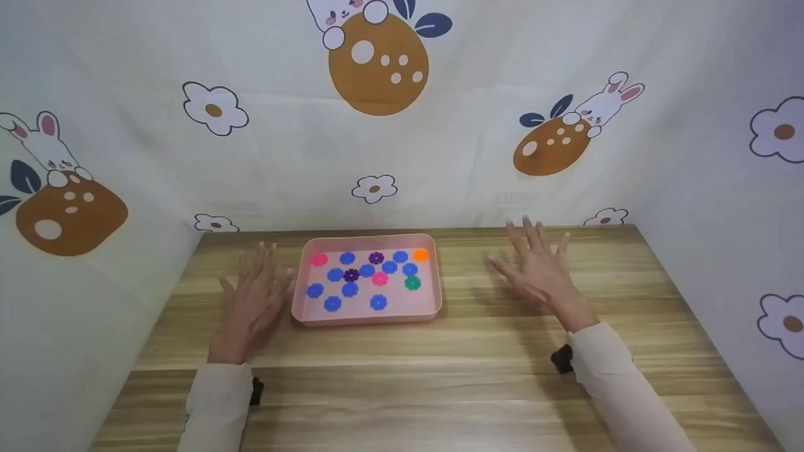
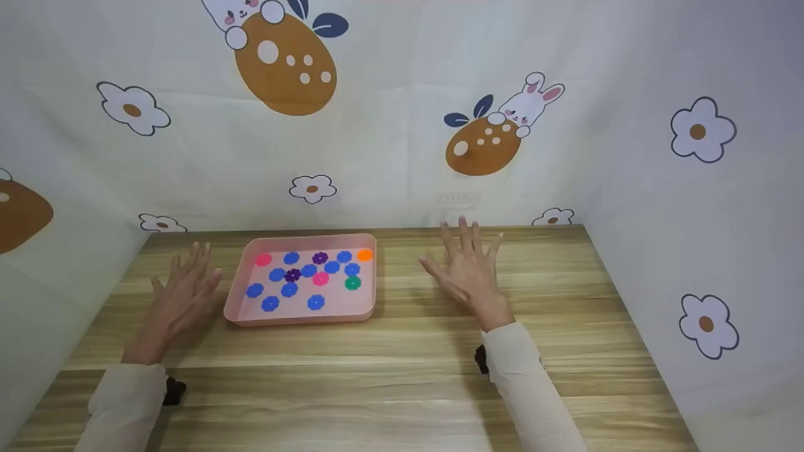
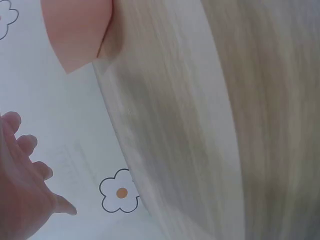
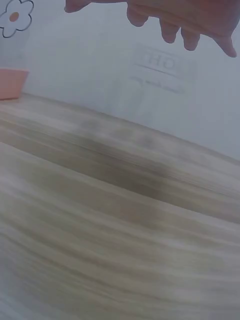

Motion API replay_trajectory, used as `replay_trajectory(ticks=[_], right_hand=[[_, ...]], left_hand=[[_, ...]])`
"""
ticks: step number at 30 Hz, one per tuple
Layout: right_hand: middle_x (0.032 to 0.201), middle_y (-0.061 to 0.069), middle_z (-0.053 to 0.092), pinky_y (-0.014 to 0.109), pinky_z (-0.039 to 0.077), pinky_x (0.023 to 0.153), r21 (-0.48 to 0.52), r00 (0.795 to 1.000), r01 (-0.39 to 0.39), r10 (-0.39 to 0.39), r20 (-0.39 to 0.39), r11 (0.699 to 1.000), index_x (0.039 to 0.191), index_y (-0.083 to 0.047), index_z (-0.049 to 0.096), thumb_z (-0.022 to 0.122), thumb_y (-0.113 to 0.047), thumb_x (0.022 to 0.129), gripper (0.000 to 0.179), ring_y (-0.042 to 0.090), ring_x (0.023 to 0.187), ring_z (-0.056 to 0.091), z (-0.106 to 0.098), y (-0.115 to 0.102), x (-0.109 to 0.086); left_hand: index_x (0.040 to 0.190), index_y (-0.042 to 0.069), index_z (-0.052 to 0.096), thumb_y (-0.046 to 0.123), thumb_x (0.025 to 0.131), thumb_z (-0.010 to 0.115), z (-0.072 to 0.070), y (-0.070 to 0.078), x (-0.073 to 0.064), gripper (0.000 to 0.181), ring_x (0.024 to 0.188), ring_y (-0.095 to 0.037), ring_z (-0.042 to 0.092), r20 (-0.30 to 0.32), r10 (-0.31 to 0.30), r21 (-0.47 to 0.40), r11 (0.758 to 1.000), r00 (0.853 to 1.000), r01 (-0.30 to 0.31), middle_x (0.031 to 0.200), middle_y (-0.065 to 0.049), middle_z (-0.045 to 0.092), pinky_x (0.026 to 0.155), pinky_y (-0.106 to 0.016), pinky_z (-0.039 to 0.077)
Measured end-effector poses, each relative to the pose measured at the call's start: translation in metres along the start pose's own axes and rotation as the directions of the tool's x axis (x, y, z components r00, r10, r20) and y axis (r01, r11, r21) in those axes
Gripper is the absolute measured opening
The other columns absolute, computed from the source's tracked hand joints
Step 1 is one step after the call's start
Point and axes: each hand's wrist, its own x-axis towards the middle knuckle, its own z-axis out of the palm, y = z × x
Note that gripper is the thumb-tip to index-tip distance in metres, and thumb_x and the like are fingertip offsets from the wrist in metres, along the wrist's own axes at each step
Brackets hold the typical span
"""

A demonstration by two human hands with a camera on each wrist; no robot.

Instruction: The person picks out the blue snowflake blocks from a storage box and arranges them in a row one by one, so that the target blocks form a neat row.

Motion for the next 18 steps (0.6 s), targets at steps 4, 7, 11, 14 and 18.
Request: replay_trajectory(ticks=[4, 7, 11, 14, 18], right_hand=[[0.17, 0.013, 0.011, 0.076, -0.01, 0.118, 0.08, 0.999, 0.039, -0.039, -0.001, 0.996, 0.162, -0.018, 0.018, 0.043, -0.065, 0.098, 0.083, 0.042, 0.156, 0.004, 0.0, -0.016, 0.002], [0.17, 0.01, 0.014, 0.073, -0.006, 0.121, 0.15, 0.998, 0.067, -0.066, -0.008, 0.986, 0.161, -0.018, 0.022, 0.047, -0.061, 0.099, 0.08, 0.039, 0.157, 0.004, 0.002, -0.028, 0.004], [0.169, 0.009, 0.019, 0.064, 0.001, 0.127, 0.24, 0.997, 0.073, -0.071, -0.015, 0.968, 0.159, -0.016, 0.027, 0.051, -0.056, 0.099, 0.076, 0.034, 0.158, 0.007, 0.008, -0.045, 0.006], [0.168, 0.008, 0.022, 0.059, 0.007, 0.129, 0.3, 0.998, 0.06, -0.062, -0.005, 0.952, 0.158, -0.014, 0.031, 0.051, -0.055, 0.1, 0.074, 0.032, 0.157, 0.011, 0.014, -0.057, 0.008], [0.168, 0.008, 0.022, 0.057, 0.014, 0.128, 0.372, 0.998, 0.042, -0.06, 0.037, 0.927, 0.157, -0.013, 0.032, 0.051, -0.055, 0.1, 0.074, 0.031, 0.157, 0.015, 0.023, -0.073, 0.012]], left_hand=[[0.162, 0.02, 0.004, 0.063, 0.103, 0.023, 0.0, 0.0, -0.002, 0.076, 0.155, -0.044, -0.006, 0.057, -0.065, -0.153, 0.986, 0.996, 0.073, 0.17, -0.012, 0.003, 0.119, -0.076, -0.007], [0.163, 0.02, 0.007, 0.066, 0.102, 0.023, 0.001, 0.0, -0.005, 0.078, 0.156, -0.043, -0.002, 0.099, -0.117, -0.284, 0.948, 0.988, 0.141, 0.17, -0.014, 0.007, 0.124, -0.068, -0.002], [0.162, 0.02, 0.015, 0.066, 0.101, 0.028, 0.002, 0.003, -0.008, 0.077, 0.156, -0.038, 0.011, 0.096, -0.169, -0.448, 0.873, 0.981, 0.194, 0.169, -0.012, 0.016, 0.128, -0.058, 0.012], [0.16, 0.016, 0.023, 0.059, 0.103, 0.036, 0.002, 0.007, -0.01, 0.073, 0.153, -0.037, 0.025, 0.097, -0.204, -0.529, 0.819, 0.974, 0.224, 0.165, -0.014, 0.028, 0.127, -0.053, 0.024], [0.157, 0.011, 0.032, 0.045, 0.105, 0.043, 0.003, 0.012, -0.013, 0.063, 0.148, -0.038, 0.036, 0.097, -0.231, -0.577, 0.779, 0.968, 0.244, 0.157, -0.021, 0.041, 0.122, -0.052, 0.035]])
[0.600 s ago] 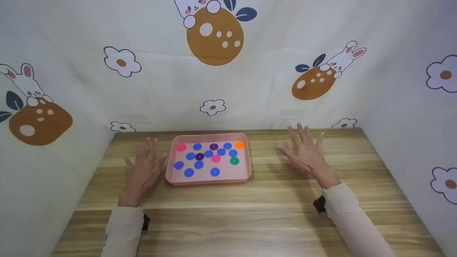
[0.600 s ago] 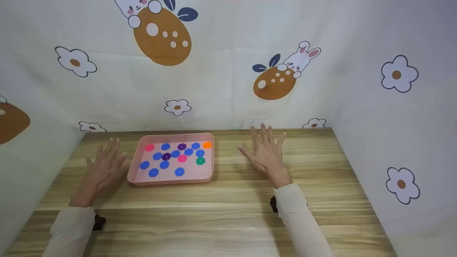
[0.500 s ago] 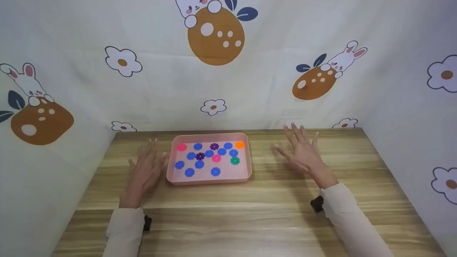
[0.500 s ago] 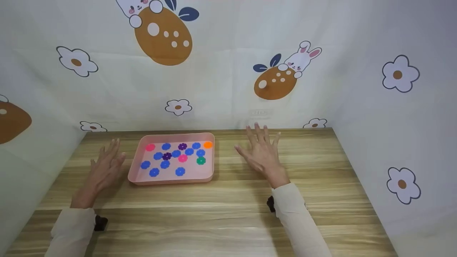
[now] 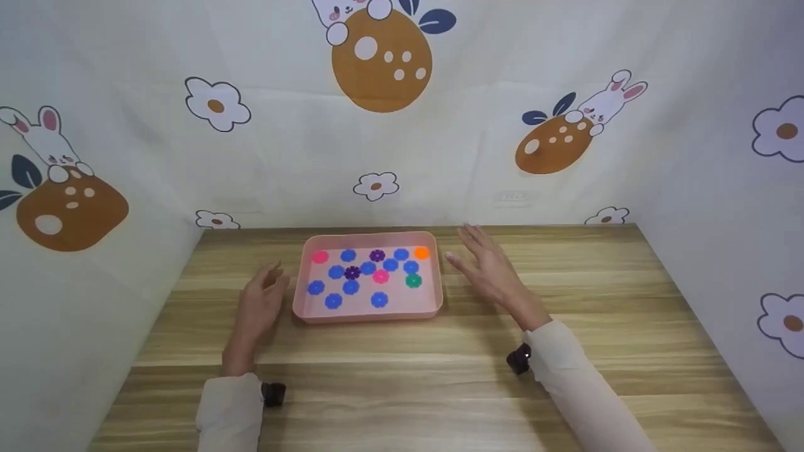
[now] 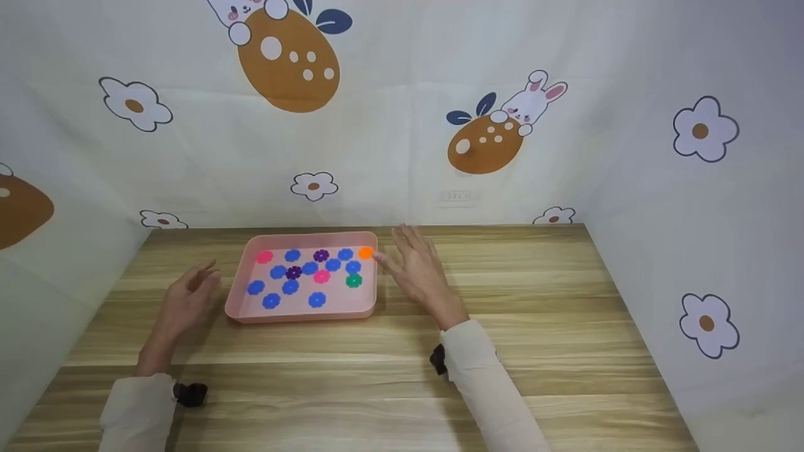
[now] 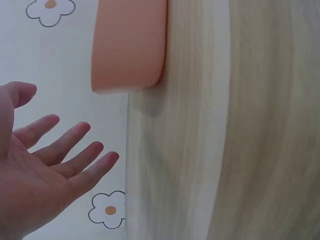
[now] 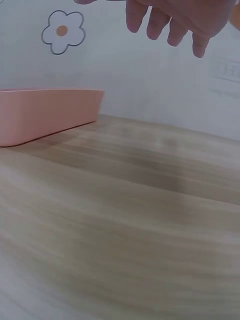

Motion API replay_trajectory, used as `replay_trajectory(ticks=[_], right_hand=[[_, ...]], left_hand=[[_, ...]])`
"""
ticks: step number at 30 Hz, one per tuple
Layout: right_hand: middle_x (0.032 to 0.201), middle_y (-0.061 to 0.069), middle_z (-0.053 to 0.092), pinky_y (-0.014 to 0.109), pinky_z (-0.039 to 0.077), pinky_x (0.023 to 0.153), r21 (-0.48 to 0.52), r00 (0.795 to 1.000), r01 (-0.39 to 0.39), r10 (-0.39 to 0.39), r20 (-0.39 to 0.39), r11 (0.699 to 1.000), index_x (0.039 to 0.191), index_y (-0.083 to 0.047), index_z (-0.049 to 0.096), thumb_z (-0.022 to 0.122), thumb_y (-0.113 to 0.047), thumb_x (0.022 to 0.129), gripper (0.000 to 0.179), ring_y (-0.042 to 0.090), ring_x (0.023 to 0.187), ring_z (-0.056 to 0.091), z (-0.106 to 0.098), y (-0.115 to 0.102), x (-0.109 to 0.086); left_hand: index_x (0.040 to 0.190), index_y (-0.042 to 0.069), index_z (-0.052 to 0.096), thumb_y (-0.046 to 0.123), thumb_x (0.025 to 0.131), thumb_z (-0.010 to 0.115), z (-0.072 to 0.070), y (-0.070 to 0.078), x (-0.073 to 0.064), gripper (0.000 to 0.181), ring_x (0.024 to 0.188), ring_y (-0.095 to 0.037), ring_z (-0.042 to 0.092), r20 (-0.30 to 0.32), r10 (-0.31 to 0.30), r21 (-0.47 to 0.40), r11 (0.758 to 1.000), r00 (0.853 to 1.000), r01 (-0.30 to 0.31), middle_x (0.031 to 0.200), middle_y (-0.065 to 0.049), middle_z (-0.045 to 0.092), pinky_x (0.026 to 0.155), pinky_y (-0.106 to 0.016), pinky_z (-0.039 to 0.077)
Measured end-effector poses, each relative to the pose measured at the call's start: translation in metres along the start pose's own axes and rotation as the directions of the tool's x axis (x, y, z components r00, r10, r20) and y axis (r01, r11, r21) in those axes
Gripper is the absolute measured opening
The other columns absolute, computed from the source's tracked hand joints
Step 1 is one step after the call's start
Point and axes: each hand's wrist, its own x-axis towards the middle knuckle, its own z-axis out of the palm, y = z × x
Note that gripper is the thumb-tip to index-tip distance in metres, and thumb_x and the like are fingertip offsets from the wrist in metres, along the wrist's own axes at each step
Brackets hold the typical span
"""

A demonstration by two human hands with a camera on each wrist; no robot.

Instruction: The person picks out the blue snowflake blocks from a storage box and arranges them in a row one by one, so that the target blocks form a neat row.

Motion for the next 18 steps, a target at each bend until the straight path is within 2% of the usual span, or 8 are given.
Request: replay_trajectory(ticks=[3, 6, 10, 13, 15, 18], right_hand=[[0.167, 0.008, 0.026, 0.058, 0.02, 0.126, 0.078, 0.999, -0.03, 0.027, 0.037, 0.997, 0.157, -0.018, 0.034, 0.054, -0.059, 0.097, 0.076, 0.032, 0.155, 0.02, 0.011, -0.01, 0.004], [0.162, 0.009, 0.036, 0.058, 0.028, 0.123, 0.173, 0.997, -0.054, 0.046, 0.054, 0.983, 0.153, -0.021, 0.043, 0.059, -0.059, 0.094, 0.072, 0.034, 0.151, 0.03, 0.022, -0.02, 0.007], [0.155, 0.01, 0.047, 0.053, 0.041, 0.117, 0.292, 0.997, -0.066, 0.05, 0.06, 0.954, 0.141, -0.02, 0.058, 0.068, -0.049, 0.092, 0.059, 0.033, 0.144, 0.043, 0.033, -0.034, 0.012], [0.145, 0.01, 0.057, 0.048, 0.048, 0.113, 0.349, 0.998, -0.046, 0.025, 0.065, 0.936, 0.132, -0.016, 0.066, 0.071, -0.042, 0.092, 0.048, 0.03, 0.135, 0.053, 0.042, -0.042, 0.015], [0.135, 0.01, 0.065, 0.044, 0.052, 0.108, 0.372, 0.997, -0.016, -0.011, 0.071, 0.928, 0.127, -0.014, 0.069, 0.073, -0.037, 0.092, 0.042, 0.027, 0.123, 0.061, 0.047, -0.047, 0.017], [0.124, 0.009, 0.071, 0.039, 0.056, 0.1, 0.399, 0.996, 0.015, -0.048, 0.073, 0.917, 0.121, -0.014, 0.072, 0.074, -0.032, 0.091, 0.036, 0.022, 0.112, 0.064, 0.056, -0.052, 0.019]], left_hand=[[0.155, 0.01, 0.037, 0.04, 0.106, 0.044, 0.003, 0.001, -0.001, 0.057, 0.144, -0.037, 0.041, -0.009, -0.003, -0.035, 0.999, 1.0, 0.003, 0.153, -0.022, 0.045, 0.12, -0.051, 0.038], [0.153, 0.011, 0.04, 0.041, 0.106, 0.043, 0.006, 0.001, -0.003, 0.055, 0.14, -0.036, 0.046, 0.004, -0.019, -0.073, 0.997, 1.0, 0.02, 0.15, -0.022, 0.048, 0.117, -0.05, 0.042], [0.151, 0.011, 0.042, 0.042, 0.106, 0.045, 0.009, -0.001, -0.006, 0.055, 0.136, -0.034, 0.051, 0.029, -0.043, -0.153, 0.987, 0.999, 0.047, 0.148, -0.021, 0.05, 0.112, -0.046, 0.048], [0.151, 0.008, 0.043, 0.036, 0.106, 0.047, 0.012, -0.005, -0.007, 0.053, 0.133, -0.034, 0.055, 0.041, -0.053, -0.217, 0.974, 0.998, 0.061, 0.147, -0.023, 0.052, 0.103, -0.041, 0.056], [0.15, 0.005, 0.043, 0.031, 0.107, 0.046, 0.014, -0.009, -0.008, 0.051, 0.129, -0.034, 0.058, 0.043, -0.052, -0.238, 0.969, 0.998, 0.061, 0.145, -0.024, 0.054, 0.095, -0.038, 0.06], [0.15, 0.004, 0.043, 0.03, 0.107, 0.046, 0.017, -0.016, -0.011, 0.05, 0.128, -0.035, 0.059, 0.051, -0.06, -0.227, 0.971, 0.997, 0.07, 0.147, -0.025, 0.052, 0.09, -0.034, 0.062]])
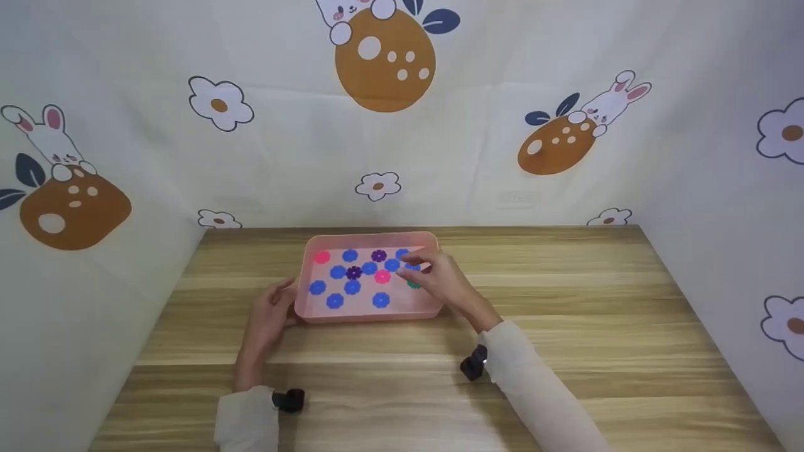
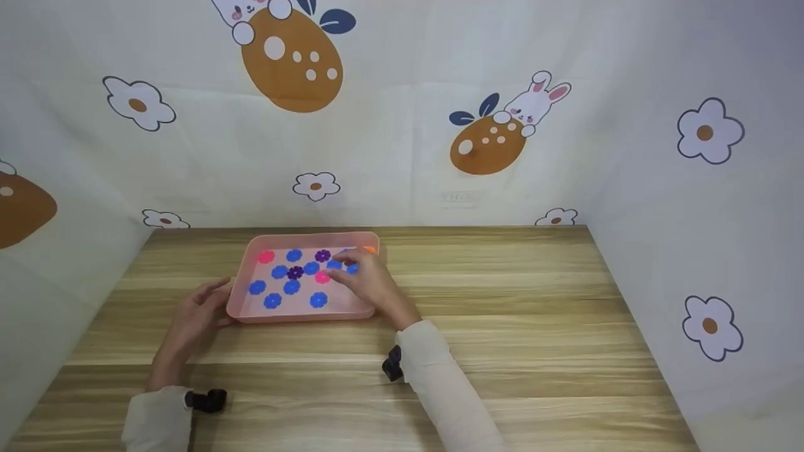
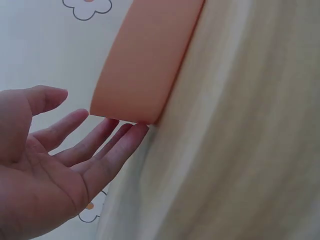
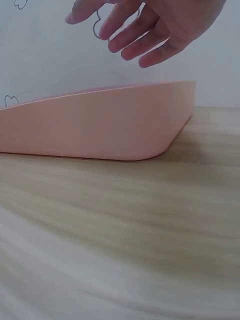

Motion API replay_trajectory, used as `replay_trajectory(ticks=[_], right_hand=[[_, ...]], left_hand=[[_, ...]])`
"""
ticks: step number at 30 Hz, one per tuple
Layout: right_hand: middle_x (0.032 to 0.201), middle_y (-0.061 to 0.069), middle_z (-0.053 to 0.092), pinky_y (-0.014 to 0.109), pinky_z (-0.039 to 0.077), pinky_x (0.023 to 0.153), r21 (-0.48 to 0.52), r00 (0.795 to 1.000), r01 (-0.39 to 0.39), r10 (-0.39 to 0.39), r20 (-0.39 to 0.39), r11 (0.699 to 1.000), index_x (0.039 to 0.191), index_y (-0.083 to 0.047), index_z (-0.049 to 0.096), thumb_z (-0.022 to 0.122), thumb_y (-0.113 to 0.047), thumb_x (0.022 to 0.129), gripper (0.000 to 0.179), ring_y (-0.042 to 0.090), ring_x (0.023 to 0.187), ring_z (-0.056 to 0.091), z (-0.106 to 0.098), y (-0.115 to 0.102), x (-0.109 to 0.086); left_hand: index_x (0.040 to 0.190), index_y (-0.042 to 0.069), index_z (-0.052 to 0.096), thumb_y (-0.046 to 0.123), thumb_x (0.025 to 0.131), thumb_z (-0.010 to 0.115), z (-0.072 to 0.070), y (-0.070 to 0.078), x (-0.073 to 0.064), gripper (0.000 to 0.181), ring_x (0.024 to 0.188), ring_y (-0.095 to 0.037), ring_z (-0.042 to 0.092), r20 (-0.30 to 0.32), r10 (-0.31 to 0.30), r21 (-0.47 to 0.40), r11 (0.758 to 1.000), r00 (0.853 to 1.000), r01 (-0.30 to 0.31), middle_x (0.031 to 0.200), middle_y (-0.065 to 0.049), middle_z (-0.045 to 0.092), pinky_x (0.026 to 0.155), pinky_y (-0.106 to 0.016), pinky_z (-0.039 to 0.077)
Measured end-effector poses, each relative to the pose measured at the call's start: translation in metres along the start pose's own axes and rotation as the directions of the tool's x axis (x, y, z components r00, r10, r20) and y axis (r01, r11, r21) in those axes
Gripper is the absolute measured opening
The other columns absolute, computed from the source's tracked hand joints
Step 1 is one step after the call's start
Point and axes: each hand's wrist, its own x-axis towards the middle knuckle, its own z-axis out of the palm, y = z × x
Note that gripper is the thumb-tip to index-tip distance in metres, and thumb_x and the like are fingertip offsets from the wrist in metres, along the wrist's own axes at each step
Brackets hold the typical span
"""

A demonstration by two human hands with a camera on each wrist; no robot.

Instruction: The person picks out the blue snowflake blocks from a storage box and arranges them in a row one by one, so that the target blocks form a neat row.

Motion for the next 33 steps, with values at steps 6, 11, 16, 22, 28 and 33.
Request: replay_trajectory(ticks=[6, 11, 16, 22, 28, 33], right_hand=[[0.119, 0.012, 0.07, 0.034, 0.059, 0.093, 0.032, 0.999, -0.026, 0.025, 0.028, 0.999, 0.116, -0.011, 0.073, 0.078, -0.02, 0.088, 0.03, 0.019, 0.102, 0.063, 0.017, 0.0, 0.006], [0.114, 0.004, 0.072, 0.028, 0.06, 0.087, 0.005, 0.993, -0.1, 0.1, 0.065, 0.995, 0.12, -0.01, 0.072, 0.079, -0.021, 0.087, 0.036, 0.017, 0.096, 0.063, 0.027, 0.003, 0.008], [0.107, 0.002, 0.072, 0.027, 0.06, 0.085, -0.032, 0.986, -0.139, 0.141, 0.091, 0.99, 0.118, -0.01, 0.073, 0.08, -0.023, 0.086, 0.035, 0.018, 0.093, 0.063, 0.035, 0.006, 0.01], [0.098, 0.001, 0.071, 0.027, 0.06, 0.084, -0.102, 0.98, -0.159, 0.17, 0.109, 0.982, 0.112, -0.013, 0.076, 0.082, -0.023, 0.084, 0.031, 0.017, 0.09, 0.062, 0.041, 0.009, 0.014], [0.098, 0.001, 0.072, 0.029, 0.058, 0.086, -0.16, 0.976, -0.133, 0.157, 0.151, 0.978, 0.108, -0.011, 0.076, 0.084, -0.022, 0.082, 0.029, 0.015, 0.089, 0.062, 0.045, 0.012, 0.018], [0.1, 0.0, 0.072, 0.031, 0.059, 0.089, -0.165, 0.966, -0.154, 0.183, 0.182, 0.974, 0.109, -0.011, 0.076, 0.083, -0.019, 0.082, 0.029, 0.016, 0.091, 0.062, 0.046, 0.01, 0.019]], left_hand=[[0.151, 0.01, 0.043, 0.025, 0.108, 0.045, 0.0, -0.01, -0.002, 0.046, 0.132, -0.033, 0.057, 0.035, -0.034, 0.006, 0.999, 0.999, 0.034, 0.153, -0.021, 0.047, 0.097, -0.033, 0.059], [0.15, 0.009, 0.044, 0.014, 0.106, 0.045, -0.001, -0.014, 0.001, 0.044, 0.131, -0.033, 0.056, 0.047, -0.023, -0.058, 0.998, 0.999, 0.025, 0.153, -0.02, 0.047, 0.096, -0.031, 0.06], [0.15, 0.009, 0.044, 0.012, 0.106, 0.045, -0.002, -0.016, 0.001, 0.044, 0.13, -0.032, 0.057, 0.044, -0.026, -0.065, 0.997, 0.999, 0.029, 0.152, -0.02, 0.048, 0.095, -0.03, 0.059], [0.15, 0.011, 0.045, 0.011, 0.106, 0.045, -0.002, -0.016, 0.003, 0.043, 0.13, -0.032, 0.057, 0.046, -0.03, -0.062, 0.998, 0.999, 0.032, 0.152, -0.019, 0.048, 0.096, -0.03, 0.059], [0.149, 0.005, 0.045, 0.007, 0.105, 0.047, -0.001, -0.019, 0.003, 0.044, 0.127, -0.032, 0.059, 0.042, 0.001, -0.104, 0.995, 0.999, 0.004, 0.15, -0.023, 0.049, 0.091, -0.027, 0.061], [0.149, 0.006, 0.045, 0.009, 0.106, 0.046, -0.001, -0.019, 0.003, 0.043, 0.128, -0.031, 0.059, 0.051, 0.011, -0.101, 0.995, 0.999, -0.006, 0.149, -0.022, 0.05, 0.092, -0.026, 0.06]])
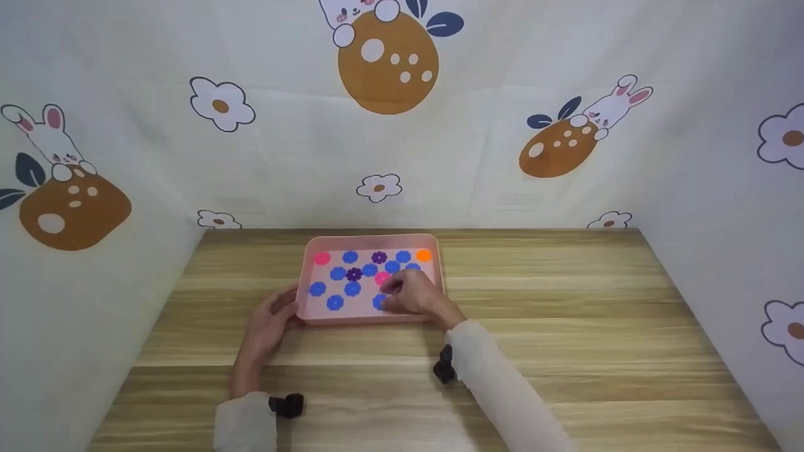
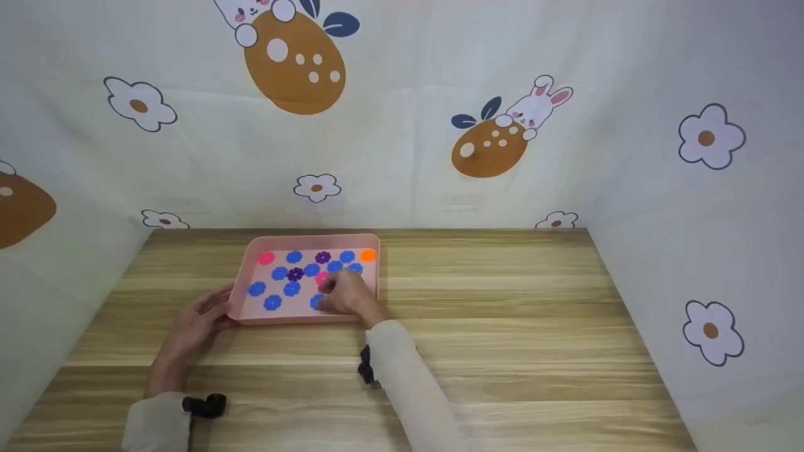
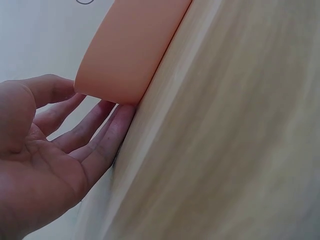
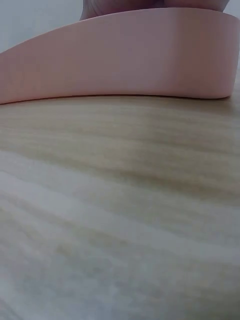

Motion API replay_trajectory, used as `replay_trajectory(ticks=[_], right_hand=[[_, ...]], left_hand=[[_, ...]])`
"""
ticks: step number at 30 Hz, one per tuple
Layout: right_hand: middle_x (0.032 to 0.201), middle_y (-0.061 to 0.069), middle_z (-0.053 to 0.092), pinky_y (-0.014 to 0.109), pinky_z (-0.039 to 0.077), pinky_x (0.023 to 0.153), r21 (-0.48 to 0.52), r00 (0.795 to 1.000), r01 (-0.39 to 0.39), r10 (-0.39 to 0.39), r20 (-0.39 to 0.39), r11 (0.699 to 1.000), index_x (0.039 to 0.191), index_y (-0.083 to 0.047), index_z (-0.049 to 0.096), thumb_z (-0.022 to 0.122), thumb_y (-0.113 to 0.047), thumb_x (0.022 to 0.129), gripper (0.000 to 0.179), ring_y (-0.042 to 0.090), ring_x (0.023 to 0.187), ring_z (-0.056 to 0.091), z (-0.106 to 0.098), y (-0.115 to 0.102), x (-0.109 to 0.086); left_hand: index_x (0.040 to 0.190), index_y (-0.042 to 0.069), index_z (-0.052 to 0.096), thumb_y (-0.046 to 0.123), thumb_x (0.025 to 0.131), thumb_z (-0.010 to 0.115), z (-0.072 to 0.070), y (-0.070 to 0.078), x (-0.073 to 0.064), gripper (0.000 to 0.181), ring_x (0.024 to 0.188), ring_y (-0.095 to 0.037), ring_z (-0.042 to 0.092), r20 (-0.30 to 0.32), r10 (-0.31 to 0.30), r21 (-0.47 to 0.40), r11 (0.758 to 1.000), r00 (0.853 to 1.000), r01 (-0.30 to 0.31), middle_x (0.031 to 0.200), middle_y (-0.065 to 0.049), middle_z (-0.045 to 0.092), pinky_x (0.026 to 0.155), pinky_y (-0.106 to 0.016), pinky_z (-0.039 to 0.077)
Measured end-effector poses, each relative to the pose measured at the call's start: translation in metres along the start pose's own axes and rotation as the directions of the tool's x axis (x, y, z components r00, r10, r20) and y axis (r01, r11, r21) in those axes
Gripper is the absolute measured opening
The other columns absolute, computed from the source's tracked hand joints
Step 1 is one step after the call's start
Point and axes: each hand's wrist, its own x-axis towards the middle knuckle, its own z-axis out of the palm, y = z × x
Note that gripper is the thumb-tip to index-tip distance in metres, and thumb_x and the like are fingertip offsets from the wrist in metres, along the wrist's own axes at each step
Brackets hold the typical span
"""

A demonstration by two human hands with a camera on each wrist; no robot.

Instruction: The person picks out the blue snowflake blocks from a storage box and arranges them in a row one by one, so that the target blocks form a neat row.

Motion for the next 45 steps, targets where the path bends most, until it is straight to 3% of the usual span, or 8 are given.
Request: replay_trajectory(ticks=[5, 16, 21, 28, 37, 45], right_hand=[[0.101, -0.002, 0.071, 0.032, 0.059, 0.09, -0.015, 0.999, -0.027, 0.028, 0.032, 1.0, 0.11, -0.014, 0.075, 0.084, -0.018, 0.081, 0.03, 0.018, 0.093, 0.061, 0.0, -0.004, 0.0], [0.094, 0.001, 0.07, 0.029, 0.058, 0.085, -0.133, 0.999, 0.004, 0.002, 0.041, 0.991, 0.105, -0.014, 0.077, 0.082, -0.016, 0.083, 0.023, 0.017, 0.086, 0.059, -0.001, -0.009, 0.003], [0.095, 0.0, 0.07, 0.028, 0.059, 0.086, -0.129, 0.999, -0.025, 0.03, 0.038, 0.991, 0.105, -0.015, 0.076, 0.081, -0.016, 0.085, 0.021, 0.018, 0.088, 0.059, -0.001, -0.012, 0.005], [0.094, 0.0, 0.068, 0.029, 0.06, 0.084, -0.144, 0.996, -0.065, 0.072, 0.045, 0.987, 0.104, -0.013, 0.072, 0.082, -0.015, 0.083, 0.022, 0.017, 0.087, 0.061, 0.005, -0.012, 0.006], [0.092, 0.0, 0.066, 0.027, 0.06, 0.08, -0.189, 0.996, -0.059, 0.07, 0.048, 0.98, 0.105, -0.012, 0.07, 0.081, -0.017, 0.083, 0.025, 0.017, 0.084, 0.061, 0.009, -0.014, 0.007], [0.097, 0.001, 0.067, 0.029, 0.06, 0.084, -0.247, 0.998, -0.048, 0.058, 0.033, 0.968, 0.109, -0.011, 0.07, 0.083, -0.024, 0.082, 0.033, 0.017, 0.086, 0.06, 0.011, -0.013, 0.008]], left_hand=[[0.15, 0.006, 0.044, 0.011, 0.106, 0.046, 0.0, 0.0, -0.001, 0.044, 0.131, -0.033, 0.057, 0.004, -0.016, -0.001, 1.0, 1.0, 0.016, 0.152, -0.022, 0.047, 0.095, -0.028, 0.059], [0.152, 0.011, 0.042, 0.016, 0.107, 0.045, 0.0, 0.002, 0.001, 0.045, 0.134, -0.033, 0.054, 0.006, -0.046, 0.028, 0.999, 0.999, 0.046, 0.154, -0.019, 0.045, 0.101, -0.032, 0.057], [0.151, 0.011, 0.043, 0.015, 0.107, 0.045, 0.0, 0.003, 0.002, 0.044, 0.132, -0.031, 0.056, 0.001, -0.034, 0.028, 0.999, 0.999, 0.034, 0.154, -0.018, 0.046, 0.098, -0.029, 0.058], [0.149, 0.003, 0.044, 0.005, 0.105, 0.044, 0.002, -0.002, 0.003, 0.044, 0.126, -0.031, 0.06, 0.002, 0.004, -0.052, 0.999, 1.0, -0.004, 0.151, -0.024, 0.047, 0.091, -0.026, 0.06], [0.151, 0.013, 0.043, 0.015, 0.108, 0.044, 0.0, -0.003, 0.0, 0.044, 0.133, -0.033, 0.055, 0.008, -0.034, 0.01, 0.999, 0.999, 0.034, 0.156, -0.017, 0.044, 0.101, -0.032, 0.057], [0.151, 0.014, 0.044, 0.017, 0.107, 0.046, -0.001, -0.001, -0.001, 0.044, 0.131, -0.031, 0.057, 0.002, -0.052, 0.024, 0.998, 0.999, 0.052, 0.155, -0.016, 0.046, 0.1, -0.031, 0.058]])
